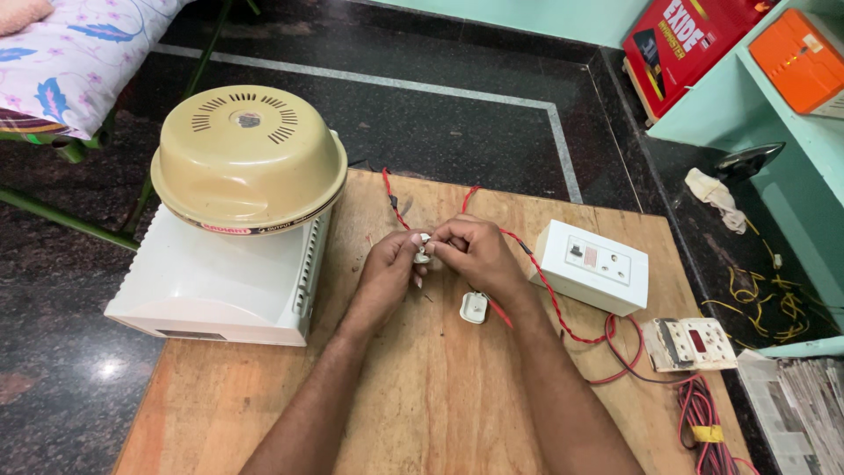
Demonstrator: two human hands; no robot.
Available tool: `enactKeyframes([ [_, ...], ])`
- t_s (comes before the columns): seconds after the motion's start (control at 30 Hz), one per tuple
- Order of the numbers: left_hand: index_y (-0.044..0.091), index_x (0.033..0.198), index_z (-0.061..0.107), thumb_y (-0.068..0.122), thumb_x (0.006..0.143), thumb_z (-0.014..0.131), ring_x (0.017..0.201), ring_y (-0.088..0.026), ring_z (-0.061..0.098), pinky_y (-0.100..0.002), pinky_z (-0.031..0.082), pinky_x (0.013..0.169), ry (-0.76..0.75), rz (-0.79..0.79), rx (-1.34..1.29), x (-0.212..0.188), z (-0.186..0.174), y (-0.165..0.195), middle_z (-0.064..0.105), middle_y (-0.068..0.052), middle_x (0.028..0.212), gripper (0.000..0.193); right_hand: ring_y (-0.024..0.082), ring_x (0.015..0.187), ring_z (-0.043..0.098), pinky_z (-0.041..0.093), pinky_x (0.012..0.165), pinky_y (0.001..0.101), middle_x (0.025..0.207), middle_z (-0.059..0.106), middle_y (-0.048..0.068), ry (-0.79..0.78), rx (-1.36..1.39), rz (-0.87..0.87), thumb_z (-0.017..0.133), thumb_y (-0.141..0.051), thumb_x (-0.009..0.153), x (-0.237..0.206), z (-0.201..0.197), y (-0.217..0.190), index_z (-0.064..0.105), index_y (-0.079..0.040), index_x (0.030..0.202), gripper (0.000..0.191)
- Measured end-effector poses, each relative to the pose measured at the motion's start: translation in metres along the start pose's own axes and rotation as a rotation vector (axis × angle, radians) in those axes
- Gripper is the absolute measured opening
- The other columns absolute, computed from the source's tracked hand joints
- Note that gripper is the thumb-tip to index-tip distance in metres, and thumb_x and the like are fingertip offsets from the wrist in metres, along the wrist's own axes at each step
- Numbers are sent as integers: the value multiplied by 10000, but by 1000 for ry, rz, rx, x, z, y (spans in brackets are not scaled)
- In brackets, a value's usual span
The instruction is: The person uses a green-handled screwdriver to open a white plug top on a wooden work board, then threads the ends of a red twin wire into the plug and tightens the screw terminals, repositioning the plug and wires by hand while working.
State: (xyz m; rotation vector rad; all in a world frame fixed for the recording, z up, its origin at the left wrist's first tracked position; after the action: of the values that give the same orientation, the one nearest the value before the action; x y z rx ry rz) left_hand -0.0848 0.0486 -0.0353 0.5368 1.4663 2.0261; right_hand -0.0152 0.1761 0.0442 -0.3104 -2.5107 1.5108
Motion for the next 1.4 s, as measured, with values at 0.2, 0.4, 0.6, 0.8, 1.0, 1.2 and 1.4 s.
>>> enactKeyframes([
  [0.2,11,1154,706,277,1081,471,711,-58,572,-232,502,620,-60,-39,-56,2,-3,-5,662,13,856,363,143,804,607,487,714,304,891,611,49,-33,-130,-264,681,-69,933,0,4,-2,667,-13,937,58],
  [0.4,12,1116,692,297,1086,480,721,-84,598,-247,515,632,-68,-111,-172,8,-7,-13,686,-14,885,356,202,866,621,501,768,334,937,594,79,-2,-160,-345,642,-59,965,0,9,3,624,-27,977,38],
  [0.6,4,1105,700,292,1088,492,722,-82,596,-243,513,638,-79,-112,-245,6,-7,-14,696,-21,885,355,168,884,609,505,786,320,953,578,63,-39,-92,-300,620,-59,989,0,8,3,635,-34,989,28],
  [0.8,7,1129,709,270,1079,481,705,-66,576,-232,495,611,-18,-23,-123,6,-4,-7,684,-3,862,352,101,701,515,432,616,281,841,571,8,23,-144,-189,762,-113,882,1,3,-4,731,-37,945,104],
  [1.0,8,1198,700,237,1073,486,734,-56,569,-227,499,637,-5,33,-72,0,1,2,676,13,883,337,74,677,496,413,587,265,794,546,-7,39,-144,-160,779,-112,848,1,2,-7,740,-34,912,108],
  [1.2,-21,1205,693,220,1069,496,746,-69,583,-240,513,637,36,124,26,-6,4,16,650,-29,992,340,87,618,480,398,550,284,720,544,7,160,-202,-192,791,-107,841,2,4,-1,730,-22,876,110],
  [1.4,2,1202,705,205,1074,477,728,-74,569,-234,502,640,48,161,155,-6,-1,20,635,-25,1006,331,61,629,500,419,552,270,740,572,-12,198,-104,-141,797,-159,845,6,10,2,724,-14,894,169],
])
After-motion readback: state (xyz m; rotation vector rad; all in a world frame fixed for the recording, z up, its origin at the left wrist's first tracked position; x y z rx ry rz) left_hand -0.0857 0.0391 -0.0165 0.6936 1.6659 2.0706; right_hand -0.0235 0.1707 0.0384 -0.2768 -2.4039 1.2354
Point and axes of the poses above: each hand's wrist, its own x-axis towards the middle knuckle, its own z-axis out of the palm, y = z × x, the point moved 5 cm from there along x, towards the middle knuckle
